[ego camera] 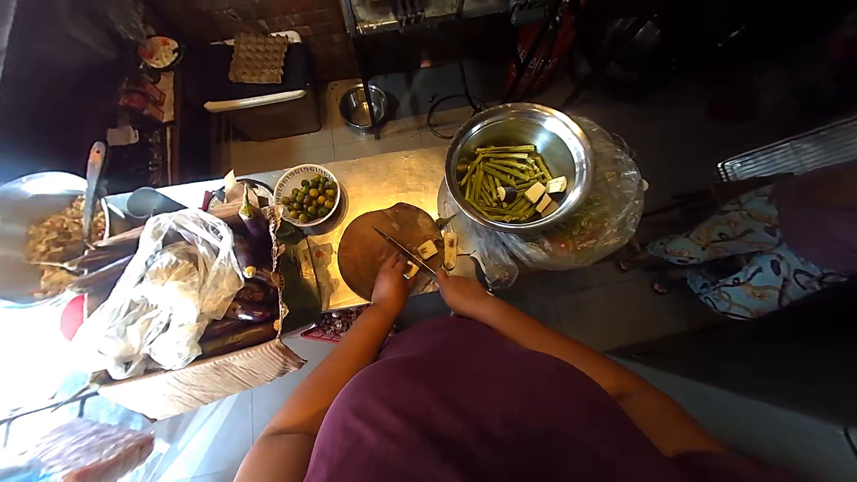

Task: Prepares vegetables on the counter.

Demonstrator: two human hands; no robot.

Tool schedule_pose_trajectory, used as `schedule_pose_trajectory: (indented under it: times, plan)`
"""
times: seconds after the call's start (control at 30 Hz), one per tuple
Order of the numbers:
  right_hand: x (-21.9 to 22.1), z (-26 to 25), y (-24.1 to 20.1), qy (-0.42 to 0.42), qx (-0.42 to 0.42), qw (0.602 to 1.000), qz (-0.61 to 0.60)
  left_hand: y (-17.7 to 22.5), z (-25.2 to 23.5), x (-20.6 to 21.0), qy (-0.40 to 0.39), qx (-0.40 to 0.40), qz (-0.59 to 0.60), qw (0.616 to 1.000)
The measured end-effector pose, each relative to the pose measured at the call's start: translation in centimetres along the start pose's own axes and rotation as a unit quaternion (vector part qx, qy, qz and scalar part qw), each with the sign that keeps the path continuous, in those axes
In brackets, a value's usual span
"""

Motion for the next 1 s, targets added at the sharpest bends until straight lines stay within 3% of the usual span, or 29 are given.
schedule_pose_trajectory:
  times: [0.2,0.43,0.57,0.83,0.93,1.0]
  plan:
    - [-0.2,0.5,2.0,0.028,0.020,0.999,-0.024,-1.2,0.7,-1.2,0.025,-0.022,-0.013,0.999]
    - [-2.6,1.6,7.7,0.105,0.105,0.987,-0.064,0.0,0.5,-5.8,0.153,0.018,0.041,0.987]
    - [-3.6,3.2,8.5,0.119,0.116,0.983,-0.081,3.9,-1.0,-9.0,0.172,0.095,0.051,0.979]
    - [-2.5,4.6,7.8,0.136,0.088,0.982,-0.092,17.4,-8.8,-10.1,0.112,0.226,0.093,0.963]
    - [-2.2,5.1,9.0,0.132,0.102,0.980,-0.108,17.9,-8.8,-10.0,0.118,0.203,0.008,0.972]
    - [-1.8,5.0,10.0,0.126,0.097,0.980,-0.118,15.3,-7.9,-8.4,0.095,0.154,-0.083,0.980]
Point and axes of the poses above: each hand's wrist, its own z-axis away from the middle knuckle, its own x-axis out of the palm, y = z × x, the point moved 9 cm from there along -z, towards the middle knuckle, and after that the axes turned 5 degrees about x, right-handed, at the moved point
